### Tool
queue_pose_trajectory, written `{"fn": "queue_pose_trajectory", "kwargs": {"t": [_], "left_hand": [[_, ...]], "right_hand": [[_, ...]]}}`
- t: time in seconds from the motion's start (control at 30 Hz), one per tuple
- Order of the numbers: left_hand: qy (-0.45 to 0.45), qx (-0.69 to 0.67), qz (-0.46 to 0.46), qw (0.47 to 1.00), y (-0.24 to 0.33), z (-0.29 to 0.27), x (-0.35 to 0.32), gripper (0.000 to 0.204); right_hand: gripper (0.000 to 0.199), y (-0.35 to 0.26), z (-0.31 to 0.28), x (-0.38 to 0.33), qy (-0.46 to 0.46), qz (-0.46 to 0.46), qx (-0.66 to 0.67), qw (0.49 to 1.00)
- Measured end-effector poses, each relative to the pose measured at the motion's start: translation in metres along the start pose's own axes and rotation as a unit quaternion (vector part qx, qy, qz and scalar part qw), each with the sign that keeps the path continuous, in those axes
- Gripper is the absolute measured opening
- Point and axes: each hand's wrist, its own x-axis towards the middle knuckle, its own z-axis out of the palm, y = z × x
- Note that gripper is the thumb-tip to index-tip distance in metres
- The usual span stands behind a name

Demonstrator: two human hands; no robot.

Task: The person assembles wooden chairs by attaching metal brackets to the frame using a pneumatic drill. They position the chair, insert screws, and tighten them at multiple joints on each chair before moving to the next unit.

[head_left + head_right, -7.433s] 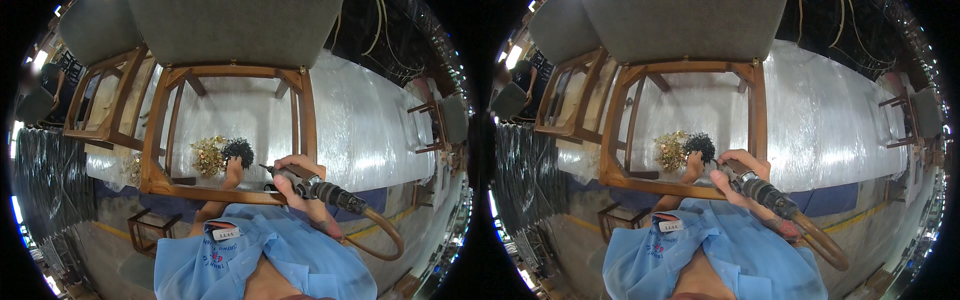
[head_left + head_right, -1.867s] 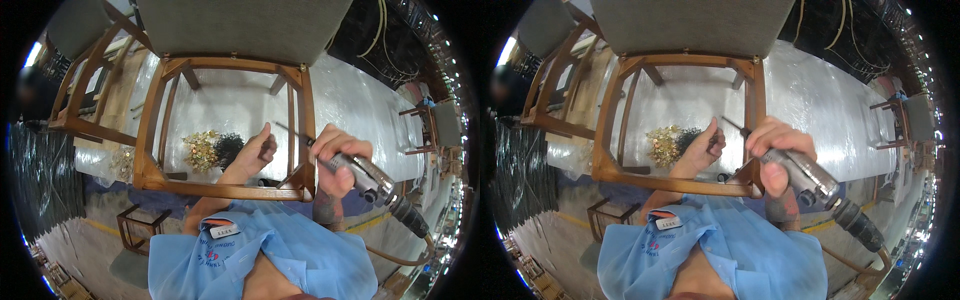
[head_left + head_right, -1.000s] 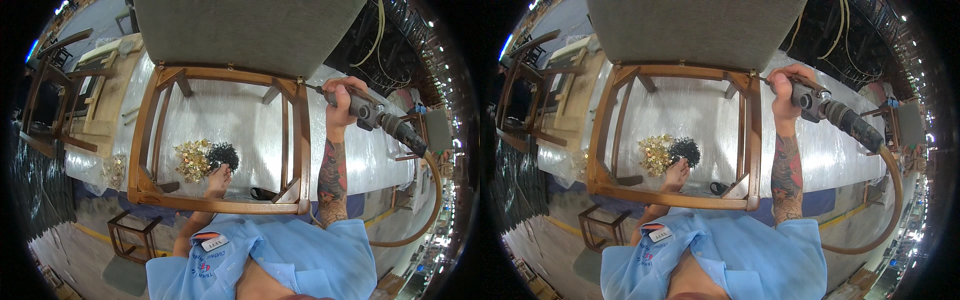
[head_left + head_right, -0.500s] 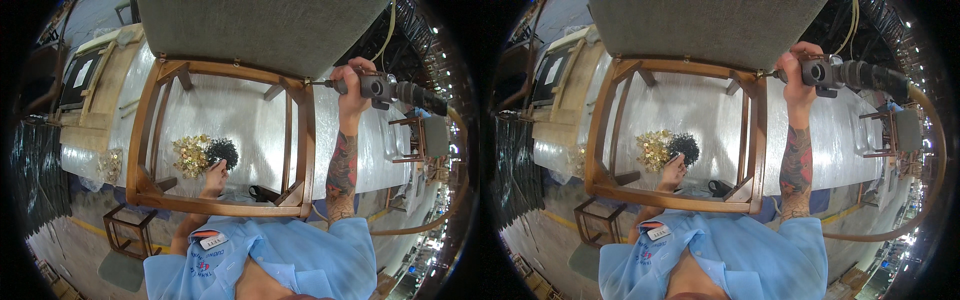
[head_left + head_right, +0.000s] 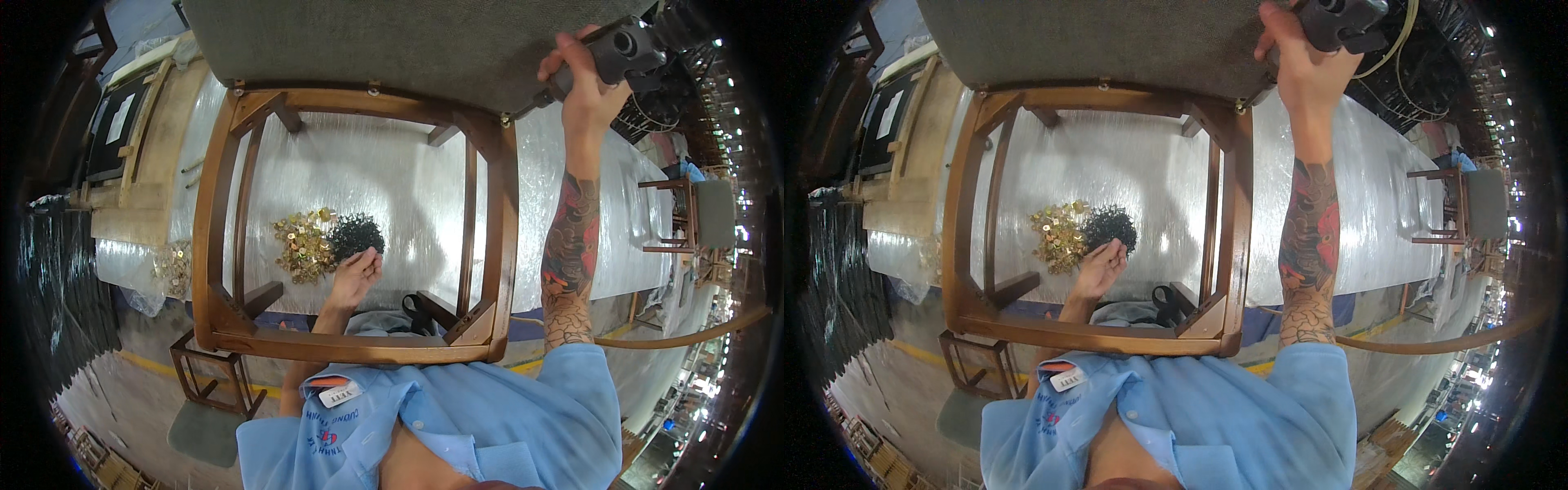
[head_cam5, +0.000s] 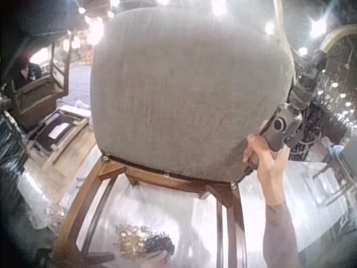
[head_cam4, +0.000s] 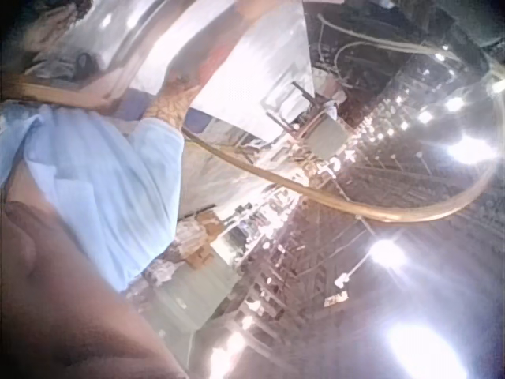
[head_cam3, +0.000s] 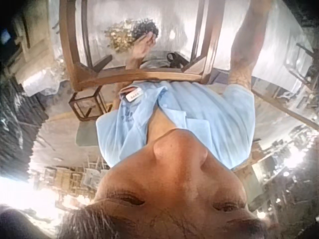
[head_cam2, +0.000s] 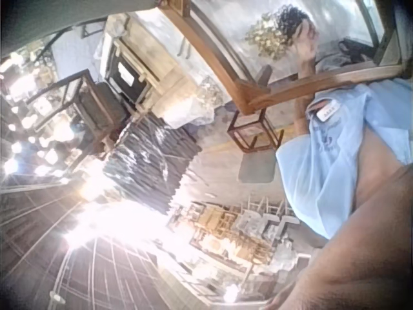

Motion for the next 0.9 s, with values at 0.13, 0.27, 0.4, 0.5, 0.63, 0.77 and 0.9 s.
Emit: {"fn": "queue_pose_trajectory", "kwargs": {"t": [0.13, 0.27, 0.4, 0.5, 0.63, 0.77, 0.9], "left_hand": [[0.007, -0.029, -0.026, 0.999, 0.001, 0.002, 0.002, 0.013], [0.000, -0.004, -0.028, 1.000, 0.008, 0.013, 0.002, 0.012], [0.006, 0.000, -0.009, 1.000, 0.022, 0.029, -0.002, 0.013], [-0.001, -0.004, 0.003, 1.000, 0.028, 0.034, -0.005, 0.014], [-0.043, -0.024, 0.038, 0.998, 0.030, 0.035, -0.008, 0.013], [-0.133, -0.023, 0.090, 0.987, 0.035, 0.045, -0.015, 0.014], [-0.158, -0.077, 0.108, 0.978, 0.059, 0.073, -0.027, 0.013]], "right_hand": [[0.011, 0.005, -0.004, 0.001, -0.006, 0.030, 0.011, 0.999], [0.011, 0.008, -0.003, -0.007, 0.004, 0.051, 0.007, 0.999], [0.011, 0.006, 0.001, -0.012, 0.015, 0.070, 0.014, 0.997], [0.011, 0.016, -0.007, -0.010, -0.013, -0.013, -0.021, 1.000], [0.012, 0.018, 0.002, -0.005, 0.010, -0.026, -0.008, 1.000], [0.014, 0.017, 0.005, -0.010, 0.057, 0.019, -0.050, 0.997], [0.020, 0.023, -0.008, -0.018, 0.049, 0.014, -0.024, 0.998]]}}
